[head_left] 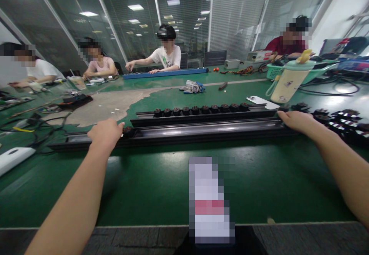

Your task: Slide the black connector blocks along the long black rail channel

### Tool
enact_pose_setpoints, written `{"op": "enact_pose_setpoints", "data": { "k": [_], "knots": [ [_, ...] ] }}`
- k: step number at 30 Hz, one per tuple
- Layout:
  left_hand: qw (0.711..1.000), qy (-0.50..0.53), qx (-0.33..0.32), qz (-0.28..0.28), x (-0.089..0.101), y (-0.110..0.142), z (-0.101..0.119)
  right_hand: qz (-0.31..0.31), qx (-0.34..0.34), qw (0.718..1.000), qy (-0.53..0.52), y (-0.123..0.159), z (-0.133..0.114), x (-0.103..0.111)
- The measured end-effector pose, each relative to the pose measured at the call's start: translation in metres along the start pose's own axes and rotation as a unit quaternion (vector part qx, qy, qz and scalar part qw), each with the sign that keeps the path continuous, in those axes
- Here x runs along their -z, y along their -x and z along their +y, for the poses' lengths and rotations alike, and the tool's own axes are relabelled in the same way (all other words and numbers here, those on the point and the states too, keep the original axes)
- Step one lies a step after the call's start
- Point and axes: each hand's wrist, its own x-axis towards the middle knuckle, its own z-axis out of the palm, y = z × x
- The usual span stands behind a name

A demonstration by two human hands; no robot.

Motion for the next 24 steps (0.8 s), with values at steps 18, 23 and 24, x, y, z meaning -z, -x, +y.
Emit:
{"op": "enact_pose_setpoints", "data": {
  "k": [18,23,24],
  "knots": [
    [0.999,-0.038,0.023,0.005,0.008,0.021,0.027,0.014,-0.001,1.0,-0.004,0.001,0.001,-0.002],
    [0.999,-0.046,0.006,0.014,0.007,0.025,0.033,0.002,-0.003,1.0,-0.006,0.003,0.0,0.0],
    [0.999,-0.048,0.002,0.017,0.007,0.026,0.034,-0.001,-0.004,1.0,-0.006,0.003,0.0,0.001]
  ]
}}
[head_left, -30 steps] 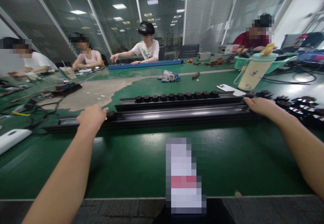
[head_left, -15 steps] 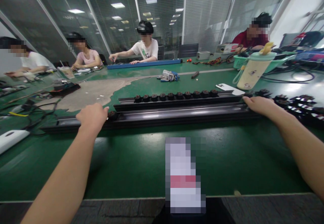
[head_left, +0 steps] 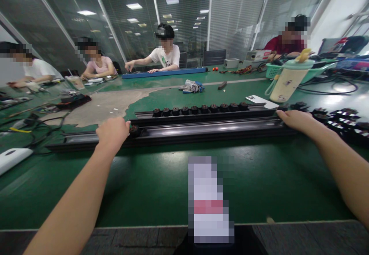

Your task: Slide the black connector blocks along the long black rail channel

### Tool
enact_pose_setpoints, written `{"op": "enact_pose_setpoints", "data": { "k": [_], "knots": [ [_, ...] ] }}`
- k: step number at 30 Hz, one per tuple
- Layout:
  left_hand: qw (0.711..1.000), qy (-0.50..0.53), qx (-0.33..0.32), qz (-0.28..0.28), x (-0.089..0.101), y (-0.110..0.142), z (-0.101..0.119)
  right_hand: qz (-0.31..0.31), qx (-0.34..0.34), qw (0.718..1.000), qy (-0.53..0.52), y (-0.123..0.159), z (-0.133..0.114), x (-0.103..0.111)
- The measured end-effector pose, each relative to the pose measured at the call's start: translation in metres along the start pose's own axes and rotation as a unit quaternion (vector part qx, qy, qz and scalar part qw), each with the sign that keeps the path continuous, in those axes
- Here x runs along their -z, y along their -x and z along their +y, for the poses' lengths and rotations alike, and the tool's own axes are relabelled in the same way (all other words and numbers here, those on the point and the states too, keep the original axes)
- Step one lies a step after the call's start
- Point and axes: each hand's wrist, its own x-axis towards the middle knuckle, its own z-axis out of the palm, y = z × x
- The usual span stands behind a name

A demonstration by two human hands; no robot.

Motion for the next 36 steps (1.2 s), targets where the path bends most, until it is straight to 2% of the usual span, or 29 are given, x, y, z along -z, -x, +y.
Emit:
{"op": "enact_pose_setpoints", "data": {
  "k": [9,21,36],
  "knots": [
    [0.999,-0.011,-0.032,0.019,-0.0019,0.0027,0.0019,-0.001,0.001,1.0,0.003,0.0015,-0.0012,0.0013],
    [0.998,-0.013,-0.053,-0.003,-0.0016,-0.0018,0.0022,0.001,0.002,1.0,0.001,0.001,-0.0012,0.0013],
    [0.996,-0.018,-0.082,0.009,0.0019,0.0032,0.0082,0.005,0.002,1.0,0.002,-0.0002,0.0007,0.0002]
  ]
}}
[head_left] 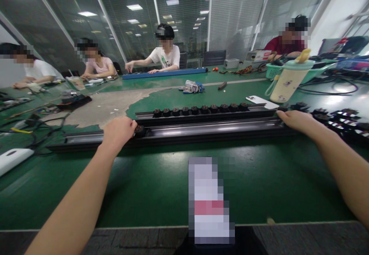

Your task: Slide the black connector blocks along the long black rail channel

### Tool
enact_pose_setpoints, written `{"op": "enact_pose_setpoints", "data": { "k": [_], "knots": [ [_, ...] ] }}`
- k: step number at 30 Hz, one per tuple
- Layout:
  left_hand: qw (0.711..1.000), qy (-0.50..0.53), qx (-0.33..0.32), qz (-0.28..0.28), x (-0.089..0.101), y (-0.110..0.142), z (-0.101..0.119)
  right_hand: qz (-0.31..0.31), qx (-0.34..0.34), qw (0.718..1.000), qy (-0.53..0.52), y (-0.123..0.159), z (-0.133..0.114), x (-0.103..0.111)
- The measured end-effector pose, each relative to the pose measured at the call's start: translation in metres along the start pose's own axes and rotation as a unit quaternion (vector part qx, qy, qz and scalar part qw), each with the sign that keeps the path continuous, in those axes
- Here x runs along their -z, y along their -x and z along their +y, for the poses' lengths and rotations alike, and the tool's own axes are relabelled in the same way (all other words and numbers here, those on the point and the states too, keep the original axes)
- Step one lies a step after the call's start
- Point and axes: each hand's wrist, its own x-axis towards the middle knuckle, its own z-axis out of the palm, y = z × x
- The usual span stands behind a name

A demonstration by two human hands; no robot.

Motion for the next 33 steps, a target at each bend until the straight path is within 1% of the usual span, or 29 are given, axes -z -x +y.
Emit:
{"op": "enact_pose_setpoints", "data": {
  "k": [13,24,27,29,33],
  "knots": [
    [0.998,-0.007,-0.043,0.036,-0.009,-0.003,0.002,0.003,0.003,1.0,0.007,0.001,-0.002,0.001],
    [0.997,-0.006,-0.056,0.048,-0.009,0.001,0.009,0.0,0.011,1.0,0.011,-0.002,0.0,0.0],
    [0.998,0.001,-0.051,0.048,-0.009,0.001,0.01,-0.011,0.006,1.0,0.01,-0.002,0.0,0.001],
    [0.998,0.013,-0.037,0.053,-0.009,0.0,0.01,-0.017,0.003,1.0,0.008,-0.002,0.0,0.001],
    [0.996,0.074,-0.003,0.048,-0.011,-0.002,0.011,-0.02,0.002,1.0,0.004,-0.001,-0.001,0.001]
  ]
}}
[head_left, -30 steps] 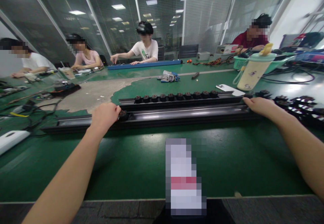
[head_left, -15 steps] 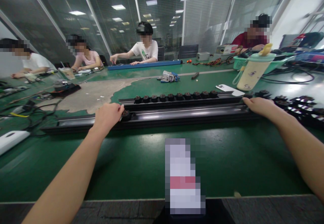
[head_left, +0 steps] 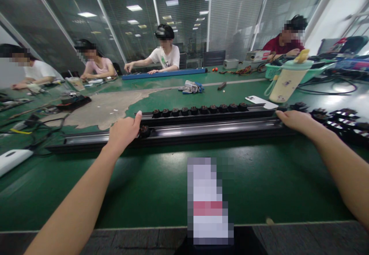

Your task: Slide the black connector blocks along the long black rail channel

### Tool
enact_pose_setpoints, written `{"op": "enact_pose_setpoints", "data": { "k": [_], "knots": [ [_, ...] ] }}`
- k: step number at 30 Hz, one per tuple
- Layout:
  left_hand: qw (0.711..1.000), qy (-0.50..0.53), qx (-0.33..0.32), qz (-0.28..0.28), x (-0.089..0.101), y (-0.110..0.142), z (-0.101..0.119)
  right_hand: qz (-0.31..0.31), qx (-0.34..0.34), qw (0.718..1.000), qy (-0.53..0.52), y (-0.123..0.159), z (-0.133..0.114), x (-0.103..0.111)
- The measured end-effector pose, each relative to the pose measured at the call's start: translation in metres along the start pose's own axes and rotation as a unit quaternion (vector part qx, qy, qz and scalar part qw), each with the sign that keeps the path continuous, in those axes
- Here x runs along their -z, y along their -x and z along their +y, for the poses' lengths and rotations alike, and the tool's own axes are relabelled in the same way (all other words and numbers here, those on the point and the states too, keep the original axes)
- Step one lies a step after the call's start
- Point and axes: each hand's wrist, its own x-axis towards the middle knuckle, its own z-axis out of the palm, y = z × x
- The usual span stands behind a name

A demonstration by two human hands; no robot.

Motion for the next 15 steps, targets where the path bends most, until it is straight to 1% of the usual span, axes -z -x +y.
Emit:
{"op": "enact_pose_setpoints", "data": {
  "k": [3,6,8,15],
  "knots": [
    [1.0,0.018,-0.015,-0.004,0.0001,0.0002,0.0013,0.005,-0.003,1.0,-0.003,-0.0001,0.0003,-0.0008],
    [0.999,-0.011,-0.05,0.015,0.0027,0.0027,0.0032,0.013,-0.009,1.0,-0.006,-0.0013,0.0013,-0.0023],
    [0.997,-0.028,-0.061,0.023,0.0051,0.0047,0.0045,0.018,-0.014,1.0,-0.007,-0.0024,0.0021,-0.0034],
    [0.998,-0.037,-0.049,0.008,0.0075,0.0069,0.0071,0.023,-0.008,1.0,-0.01,-0.0064,0.0042,-0.0054]
  ]
}}
